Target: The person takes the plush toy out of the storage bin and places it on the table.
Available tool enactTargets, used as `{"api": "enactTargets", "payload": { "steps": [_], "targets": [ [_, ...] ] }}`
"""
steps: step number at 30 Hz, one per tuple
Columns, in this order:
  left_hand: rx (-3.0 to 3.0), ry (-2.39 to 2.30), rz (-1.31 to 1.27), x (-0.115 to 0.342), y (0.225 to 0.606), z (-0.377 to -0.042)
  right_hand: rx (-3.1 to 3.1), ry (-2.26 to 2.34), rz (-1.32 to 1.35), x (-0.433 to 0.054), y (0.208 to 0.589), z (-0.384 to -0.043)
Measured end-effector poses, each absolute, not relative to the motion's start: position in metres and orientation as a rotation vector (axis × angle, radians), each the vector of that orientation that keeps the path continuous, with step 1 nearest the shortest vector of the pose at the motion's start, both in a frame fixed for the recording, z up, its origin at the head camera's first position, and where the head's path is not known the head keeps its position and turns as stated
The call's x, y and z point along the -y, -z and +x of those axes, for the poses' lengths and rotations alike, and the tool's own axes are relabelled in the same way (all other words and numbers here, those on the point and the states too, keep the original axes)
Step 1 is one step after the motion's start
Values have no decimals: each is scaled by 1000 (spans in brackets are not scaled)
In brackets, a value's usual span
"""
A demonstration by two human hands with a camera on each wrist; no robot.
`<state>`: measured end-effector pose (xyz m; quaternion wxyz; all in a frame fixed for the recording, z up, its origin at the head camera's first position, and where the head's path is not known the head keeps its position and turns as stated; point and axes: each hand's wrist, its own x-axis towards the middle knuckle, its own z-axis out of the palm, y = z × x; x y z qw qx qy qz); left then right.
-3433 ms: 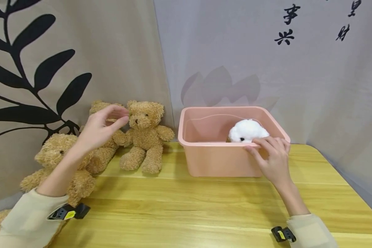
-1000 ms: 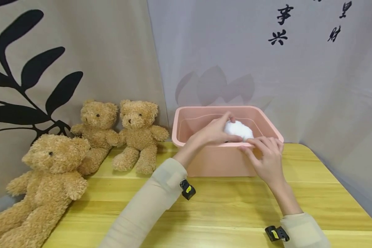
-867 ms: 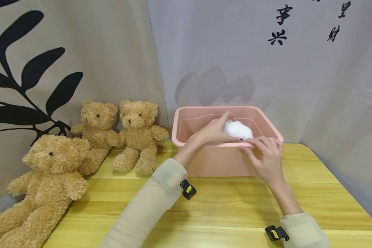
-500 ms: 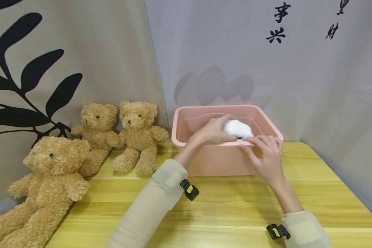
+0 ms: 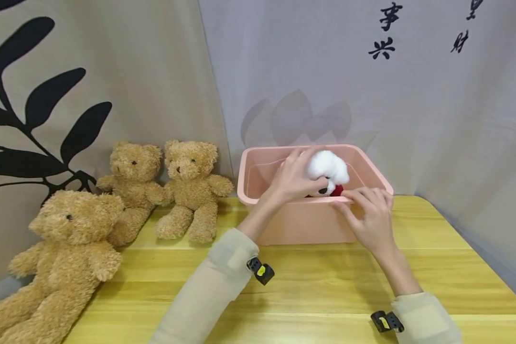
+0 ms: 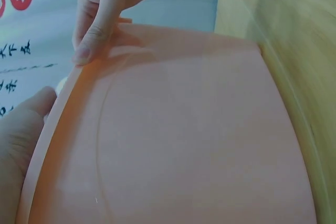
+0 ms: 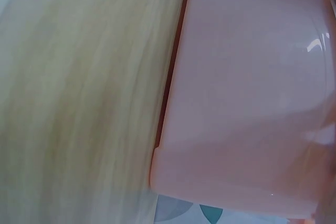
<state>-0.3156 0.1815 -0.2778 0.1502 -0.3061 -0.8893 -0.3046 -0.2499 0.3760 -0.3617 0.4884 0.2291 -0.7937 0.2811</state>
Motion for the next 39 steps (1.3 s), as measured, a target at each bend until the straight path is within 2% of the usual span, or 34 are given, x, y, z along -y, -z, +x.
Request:
{"api": "enactTargets", "payload": {
  "steps": [18,26,39],
  "targets": [
    [1660,1341,-872,-144,282,-301,1919,-697,569,-370,363,-252],
    [1451,1310,-828,-111,259,-288,1928,-700,555,-372,362,-251],
    [1152,1451,-903,-64,234,-261,1904,-705,555,-375,365,-252]
  ]
}}
